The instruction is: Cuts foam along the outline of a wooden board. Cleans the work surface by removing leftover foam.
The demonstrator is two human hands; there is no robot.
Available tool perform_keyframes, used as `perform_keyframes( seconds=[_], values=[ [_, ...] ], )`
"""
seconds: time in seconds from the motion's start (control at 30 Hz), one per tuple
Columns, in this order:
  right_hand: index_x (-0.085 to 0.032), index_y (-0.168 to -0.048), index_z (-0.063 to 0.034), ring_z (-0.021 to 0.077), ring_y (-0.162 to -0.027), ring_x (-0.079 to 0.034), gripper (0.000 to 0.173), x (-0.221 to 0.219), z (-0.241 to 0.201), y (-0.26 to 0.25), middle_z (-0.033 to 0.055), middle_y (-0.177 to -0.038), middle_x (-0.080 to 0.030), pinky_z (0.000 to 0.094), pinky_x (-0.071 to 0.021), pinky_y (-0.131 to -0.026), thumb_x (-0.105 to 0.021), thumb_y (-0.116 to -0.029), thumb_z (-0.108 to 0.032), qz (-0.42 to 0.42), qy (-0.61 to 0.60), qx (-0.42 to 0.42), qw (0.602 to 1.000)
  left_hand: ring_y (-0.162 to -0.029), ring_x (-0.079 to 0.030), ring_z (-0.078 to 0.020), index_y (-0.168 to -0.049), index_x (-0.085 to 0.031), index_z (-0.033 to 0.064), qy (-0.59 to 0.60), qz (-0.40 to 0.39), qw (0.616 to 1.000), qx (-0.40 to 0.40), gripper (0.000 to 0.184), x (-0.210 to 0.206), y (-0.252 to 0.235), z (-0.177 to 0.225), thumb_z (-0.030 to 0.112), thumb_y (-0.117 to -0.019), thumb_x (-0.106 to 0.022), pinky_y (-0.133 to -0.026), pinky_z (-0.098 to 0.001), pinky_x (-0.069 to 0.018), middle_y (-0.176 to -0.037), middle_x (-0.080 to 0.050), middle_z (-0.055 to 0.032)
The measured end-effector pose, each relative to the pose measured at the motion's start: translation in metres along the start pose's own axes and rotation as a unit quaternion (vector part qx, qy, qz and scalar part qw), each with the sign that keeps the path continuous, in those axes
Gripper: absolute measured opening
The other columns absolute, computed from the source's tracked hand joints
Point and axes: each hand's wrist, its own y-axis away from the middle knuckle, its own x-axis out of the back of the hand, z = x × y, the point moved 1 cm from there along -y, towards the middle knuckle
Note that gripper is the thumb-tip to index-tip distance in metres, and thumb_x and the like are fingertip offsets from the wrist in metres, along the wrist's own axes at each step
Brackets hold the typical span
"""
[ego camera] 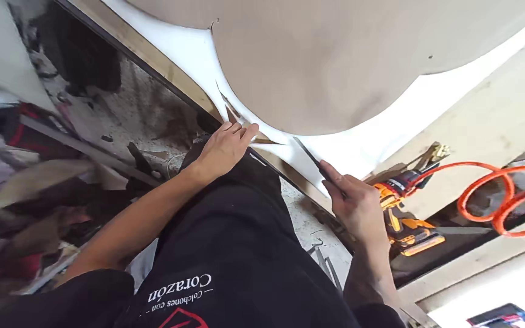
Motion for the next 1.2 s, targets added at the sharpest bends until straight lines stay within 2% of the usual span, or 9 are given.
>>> perform_keyframes(
  seconds=[0.17,0.27,0.33,0.47,0.6,0.7,0.83,0.97,1.2],
  values=[
    [-0.061,-0.146,-0.0343,0.0250,-0.067,-0.062,0.040,-0.004,-0.003,0.000,0.0099,-0.079,-0.065,0.0441,-0.0505,-0.060,-0.052,-0.1077,-0.027,0.025,0.007,-0.018,1.000,-0.103,-0.068,-0.0341,-0.125,-0.063,0.0028,-0.035,-0.046,0.998,0.016,0.038,0.007,0.013,0.006,0.033,-0.1095,-0.046,-0.098,-0.0506,-0.0504,-0.104,-0.071,-0.0162],
    [-0.061,-0.146,-0.0329,0.0242,-0.066,-0.061,0.040,-0.012,-0.018,-0.012,0.0103,-0.080,-0.064,0.0427,-0.0500,-0.059,-0.053,-0.1075,-0.026,0.048,-0.018,-0.001,0.999,-0.128,-0.057,-0.0349,-0.138,-0.061,0.0095,-0.070,-0.062,0.995,0.023,0.058,0.019,0.014,0.000,0.054,-0.1009,-0.056,-0.116,-0.0662,-0.0247,-0.124,-0.070,-0.0119],
    [-0.061,-0.145,-0.0320,0.0242,-0.066,-0.062,0.040,-0.019,-0.029,-0.021,0.0105,-0.080,-0.065,0.0420,-0.0501,-0.059,-0.054,-0.1070,-0.025,0.066,-0.039,0.010,0.997,-0.129,-0.056,-0.0323,-0.134,-0.064,0.0113,-0.077,-0.028,0.997,0.009,0.052,0.029,0.012,-0.021,0.052,-0.1025,-0.055,-0.117,-0.0684,-0.0191,-0.123,-0.070,-0.0078],
    [-0.060,-0.146,-0.0318,0.0233,-0.067,-0.062,0.041,-0.025,-0.043,-0.034,0.0104,-0.081,-0.066,0.0419,-0.0507,-0.059,-0.054,-0.1066,-0.024,0.085,-0.055,0.022,0.995,-0.102,-0.071,-0.0236,-0.121,-0.069,0.0069,-0.038,0.113,0.993,0.019,0.036,0.035,0.008,-0.059,0.037,-0.1069,-0.054,-0.118,-0.0575,-0.0305,-0.100,-0.076,-0.0070],
    [-0.059,-0.147,-0.0336,0.0231,-0.066,-0.061,0.042,-0.031,-0.049,-0.051,0.0097,-0.081,-0.065,0.0418,-0.0502,-0.058,-0.054,-0.1066,-0.025,0.097,-0.051,0.027,0.994,-0.119,-0.067,-0.0231,-0.133,-0.064,0.0076,-0.036,0.172,0.984,-0.026,0.032,0.016,-0.006,-0.062,0.023,-0.1053,-0.059,-0.120,-0.0542,-0.0312,-0.118,-0.074,-0.0079],
    [-0.059,-0.147,-0.0335,0.0224,-0.066,-0.061,0.042,-0.032,-0.058,-0.063,0.0092,-0.081,-0.065,0.0414,-0.0497,-0.058,-0.055,-0.1065,-0.025,0.097,-0.047,0.040,0.993,-0.106,-0.073,-0.0227,-0.126,-0.068,0.0036,-0.014,0.196,0.980,-0.032,0.027,0.004,-0.006,-0.062,0.018,-0.1052,-0.058,-0.119,-0.0516,-0.0367,-0.107,-0.077,-0.0085],
    [-0.060,-0.146,-0.0311,0.0227,-0.066,-0.062,0.041,-0.043,-0.076,-0.083,0.0091,-0.080,-0.067,0.0415,-0.0514,-0.058,-0.054,-0.1061,-0.025,0.100,-0.033,0.035,0.994,-0.115,-0.067,-0.0264,-0.128,-0.064,0.0022,0.003,0.097,0.995,-0.027,0.034,0.003,0.000,-0.067,0.028,-0.1075,-0.053,-0.117,-0.0441,-0.0397,-0.114,-0.073,-0.0117],
    [-0.057,-0.149,-0.0266,0.0225,-0.068,-0.064,0.044,-0.063,-0.104,-0.108,0.0098,-0.083,-0.068,0.0415,-0.0550,-0.062,-0.053,-0.1059,-0.023,0.083,-0.040,0.016,0.996,-0.115,-0.065,-0.0298,-0.117,-0.067,0.0044,0.021,0.039,0.998,-0.045,0.037,0.006,0.008,-0.077,0.034,-0.1094,-0.046,-0.110,-0.0416,-0.0467,-0.104,-0.072,-0.0123],
    [-0.052,-0.154,-0.0192,0.0200,-0.066,-0.063,0.049,-0.081,-0.150,-0.158,0.0091,-0.081,-0.068,0.0369,-0.0546,-0.062,-0.055,-0.1046,-0.021,0.076,-0.062,0.008,0.995,-0.116,-0.065,-0.0309,-0.113,-0.072,0.0065,0.070,-0.041,0.987,-0.139,0.044,0.010,0.007,-0.093,0.038,-0.1092,-0.042,-0.116,-0.0485,-0.0401,-0.110,-0.072,-0.0135]
  ],
)
